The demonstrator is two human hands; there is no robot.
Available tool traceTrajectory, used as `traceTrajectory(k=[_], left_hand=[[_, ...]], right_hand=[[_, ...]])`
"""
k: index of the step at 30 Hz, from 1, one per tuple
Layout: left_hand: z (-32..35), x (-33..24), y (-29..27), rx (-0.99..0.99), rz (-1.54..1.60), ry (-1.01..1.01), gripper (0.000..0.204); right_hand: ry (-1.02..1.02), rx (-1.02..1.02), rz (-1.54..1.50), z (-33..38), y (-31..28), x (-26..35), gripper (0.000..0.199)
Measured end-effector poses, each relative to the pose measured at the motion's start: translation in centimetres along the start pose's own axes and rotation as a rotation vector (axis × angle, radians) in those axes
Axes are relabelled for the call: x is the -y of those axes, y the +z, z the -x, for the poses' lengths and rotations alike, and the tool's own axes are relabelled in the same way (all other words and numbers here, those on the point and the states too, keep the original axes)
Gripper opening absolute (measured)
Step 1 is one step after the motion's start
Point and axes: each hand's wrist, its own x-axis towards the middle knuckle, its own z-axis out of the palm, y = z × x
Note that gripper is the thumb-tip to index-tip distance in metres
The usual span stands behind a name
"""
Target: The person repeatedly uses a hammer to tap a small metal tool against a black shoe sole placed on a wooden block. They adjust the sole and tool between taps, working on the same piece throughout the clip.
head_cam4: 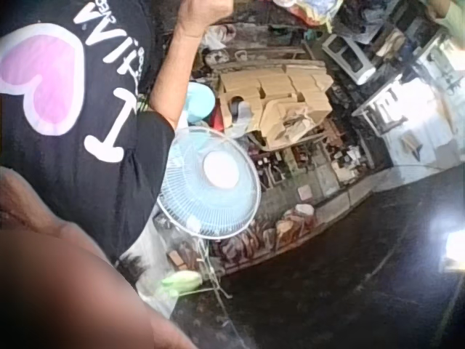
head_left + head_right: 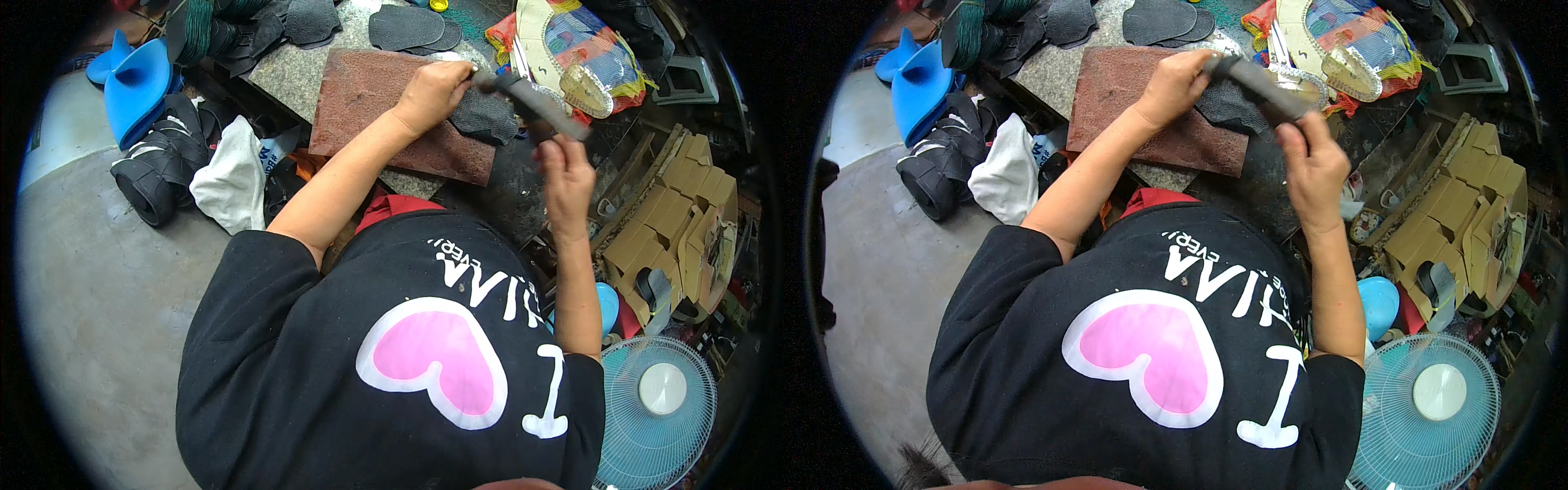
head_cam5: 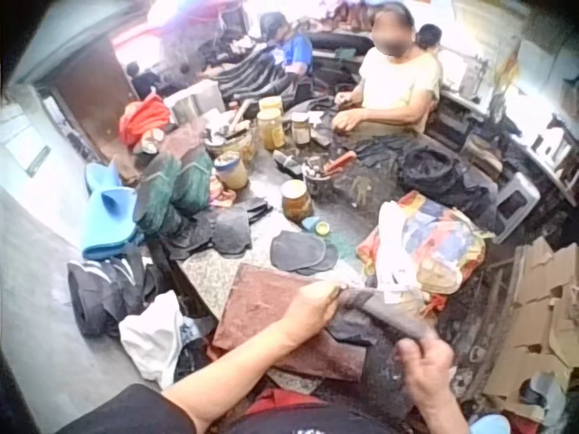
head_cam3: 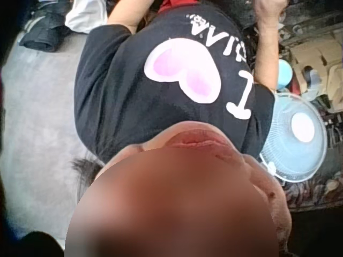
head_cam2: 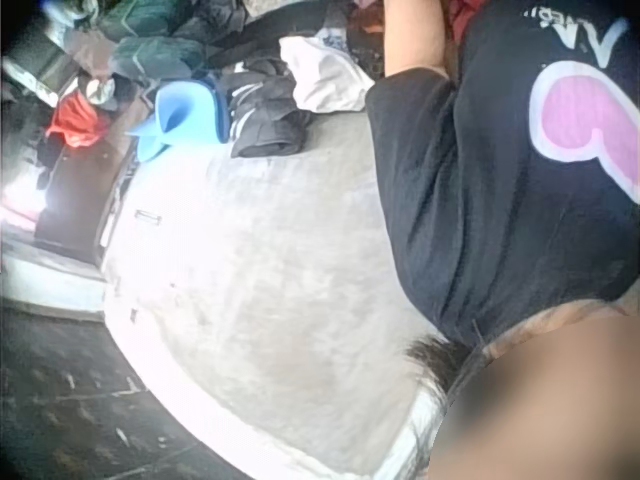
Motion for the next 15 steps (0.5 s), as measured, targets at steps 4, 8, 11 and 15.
traceTrajectory(k=[4,8,11,15], left_hand=[[0.0,-0.4,0.8,-0.036,-0.036,0.084,0.019],[0.1,-0.5,1.0,0.073,-0.129,0.015,0.018],[0.2,-0.7,1.2,-0.053,-0.055,0.042,0.018],[0.4,-0.7,1.4,-0.066,-0.032,0.018,0.019]], right_hand=[[-0.289,-0.345,-0.448,-0.5,0.0,2.3,0.049],[0.162,-0.148,0.101,-1.0,1.9,2.4,0.031],[-0.128,-0.279,0.325,-0.6,0.7,2.5,0.032],[-0.220,-0.368,-0.320,-0.4,0.3,2.8,0.036]])
